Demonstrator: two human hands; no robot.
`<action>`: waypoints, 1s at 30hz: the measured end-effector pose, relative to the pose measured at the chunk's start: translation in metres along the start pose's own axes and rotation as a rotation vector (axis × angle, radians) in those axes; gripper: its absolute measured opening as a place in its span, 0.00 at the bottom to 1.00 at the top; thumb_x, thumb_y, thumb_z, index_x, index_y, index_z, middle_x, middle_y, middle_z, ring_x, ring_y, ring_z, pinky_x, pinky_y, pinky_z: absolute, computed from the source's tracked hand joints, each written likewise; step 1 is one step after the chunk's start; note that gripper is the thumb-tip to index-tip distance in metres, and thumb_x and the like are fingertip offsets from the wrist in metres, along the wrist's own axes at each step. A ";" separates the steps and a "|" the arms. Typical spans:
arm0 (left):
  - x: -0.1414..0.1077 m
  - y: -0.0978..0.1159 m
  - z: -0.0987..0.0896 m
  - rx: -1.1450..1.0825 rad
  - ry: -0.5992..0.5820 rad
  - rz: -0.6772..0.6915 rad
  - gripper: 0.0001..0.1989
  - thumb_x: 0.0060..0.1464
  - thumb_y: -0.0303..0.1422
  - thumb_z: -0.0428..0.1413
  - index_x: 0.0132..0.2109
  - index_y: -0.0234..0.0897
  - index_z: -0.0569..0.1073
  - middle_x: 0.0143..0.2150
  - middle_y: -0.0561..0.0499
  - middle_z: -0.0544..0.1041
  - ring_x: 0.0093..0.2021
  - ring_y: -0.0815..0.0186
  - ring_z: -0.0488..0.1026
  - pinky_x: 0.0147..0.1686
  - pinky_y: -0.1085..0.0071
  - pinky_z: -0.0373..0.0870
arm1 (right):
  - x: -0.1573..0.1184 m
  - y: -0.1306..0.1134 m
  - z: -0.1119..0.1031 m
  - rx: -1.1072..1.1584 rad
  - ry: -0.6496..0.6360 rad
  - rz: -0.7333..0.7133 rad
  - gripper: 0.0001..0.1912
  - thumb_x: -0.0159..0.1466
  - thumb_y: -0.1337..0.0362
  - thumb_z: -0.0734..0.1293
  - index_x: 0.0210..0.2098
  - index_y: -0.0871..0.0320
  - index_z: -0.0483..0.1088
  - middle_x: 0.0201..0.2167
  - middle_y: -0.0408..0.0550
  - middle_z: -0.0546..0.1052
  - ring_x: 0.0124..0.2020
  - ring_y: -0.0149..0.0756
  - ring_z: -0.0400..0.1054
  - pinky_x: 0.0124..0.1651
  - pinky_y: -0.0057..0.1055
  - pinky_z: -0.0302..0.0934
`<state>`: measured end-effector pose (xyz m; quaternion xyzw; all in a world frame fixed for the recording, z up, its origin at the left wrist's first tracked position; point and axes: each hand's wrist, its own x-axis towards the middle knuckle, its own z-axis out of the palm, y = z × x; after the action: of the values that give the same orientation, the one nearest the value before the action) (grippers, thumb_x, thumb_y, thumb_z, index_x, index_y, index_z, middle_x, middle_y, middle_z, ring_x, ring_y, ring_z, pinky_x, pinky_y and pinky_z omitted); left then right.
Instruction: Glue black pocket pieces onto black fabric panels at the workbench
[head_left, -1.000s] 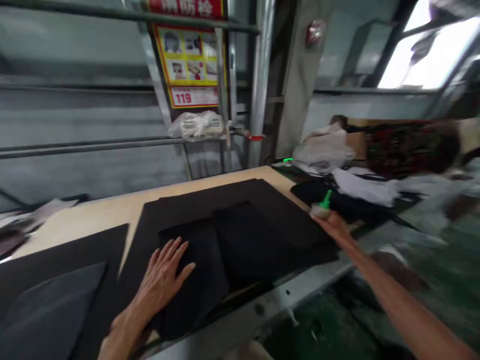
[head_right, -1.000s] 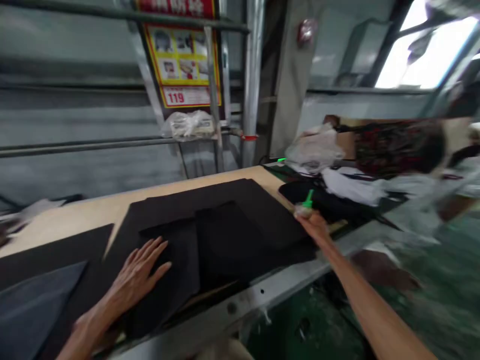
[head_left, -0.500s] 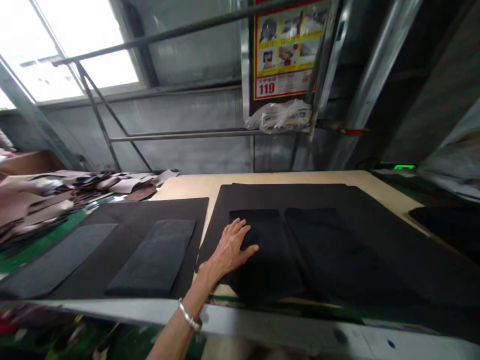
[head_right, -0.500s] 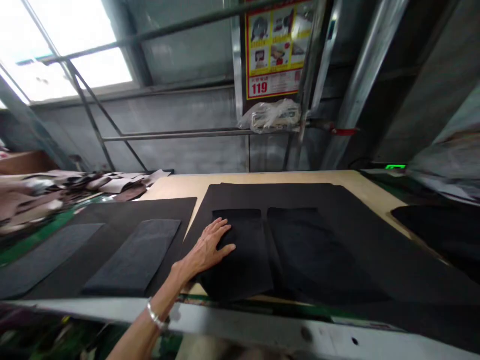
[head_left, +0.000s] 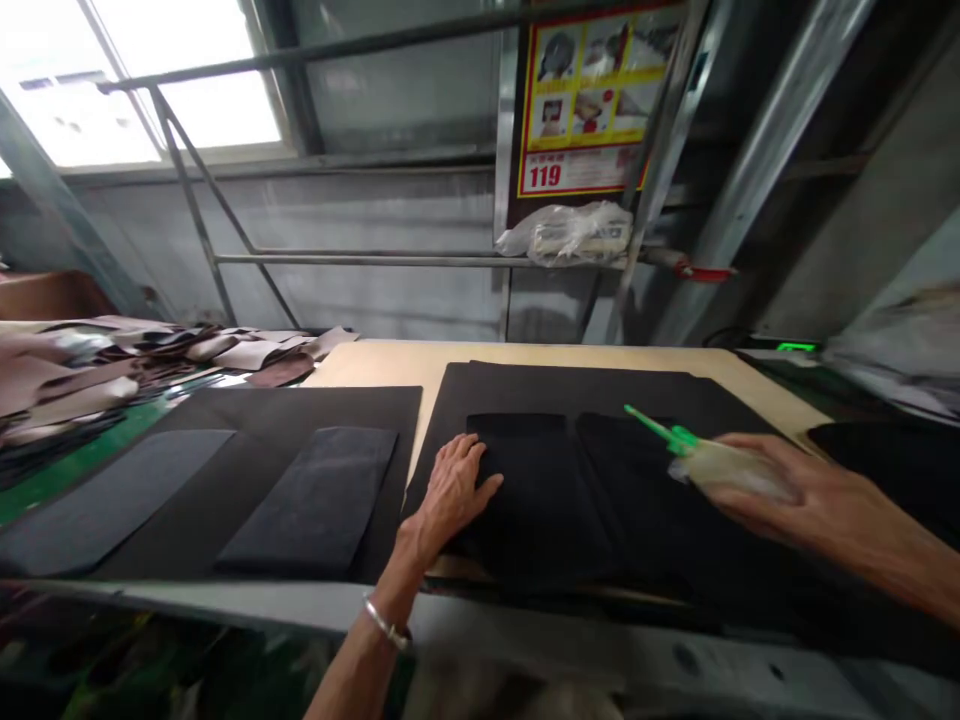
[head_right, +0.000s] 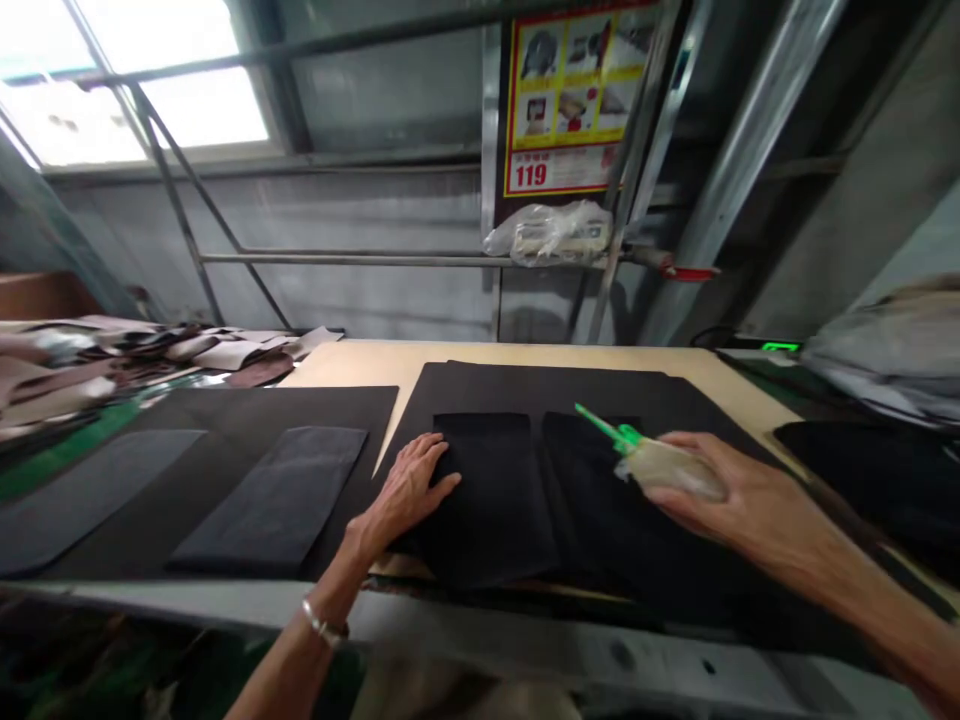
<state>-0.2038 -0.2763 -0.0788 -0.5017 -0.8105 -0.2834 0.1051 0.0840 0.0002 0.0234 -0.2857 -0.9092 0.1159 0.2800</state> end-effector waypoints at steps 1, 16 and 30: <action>0.000 -0.001 0.001 -0.003 0.005 -0.003 0.22 0.60 0.38 0.57 0.57 0.33 0.68 0.61 0.37 0.68 0.64 0.49 0.62 0.63 0.48 0.62 | 0.006 -0.015 0.007 0.035 -0.079 -0.034 0.28 0.49 0.38 0.70 0.46 0.41 0.73 0.38 0.51 0.78 0.35 0.49 0.74 0.36 0.43 0.68; -0.006 0.002 0.010 -0.064 0.178 -0.031 0.16 0.60 0.34 0.55 0.53 0.33 0.67 0.54 0.39 0.70 0.60 0.51 0.65 0.62 0.50 0.65 | 0.046 -0.136 0.085 -0.023 -0.198 -0.180 0.26 0.52 0.53 0.73 0.46 0.57 0.66 0.42 0.51 0.75 0.43 0.45 0.72 0.49 0.40 0.65; -0.004 0.006 0.006 -0.072 0.212 -0.080 0.10 0.60 0.29 0.53 0.49 0.34 0.69 0.53 0.41 0.71 0.58 0.54 0.66 0.60 0.52 0.68 | 0.050 -0.167 0.127 -0.265 -0.028 -0.558 0.31 0.58 0.60 0.74 0.58 0.60 0.64 0.53 0.57 0.69 0.51 0.49 0.63 0.54 0.42 0.63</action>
<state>-0.1956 -0.2736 -0.0837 -0.4398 -0.8035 -0.3676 0.1607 -0.0989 -0.1122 0.0036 -0.0576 -0.9635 -0.0811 0.2485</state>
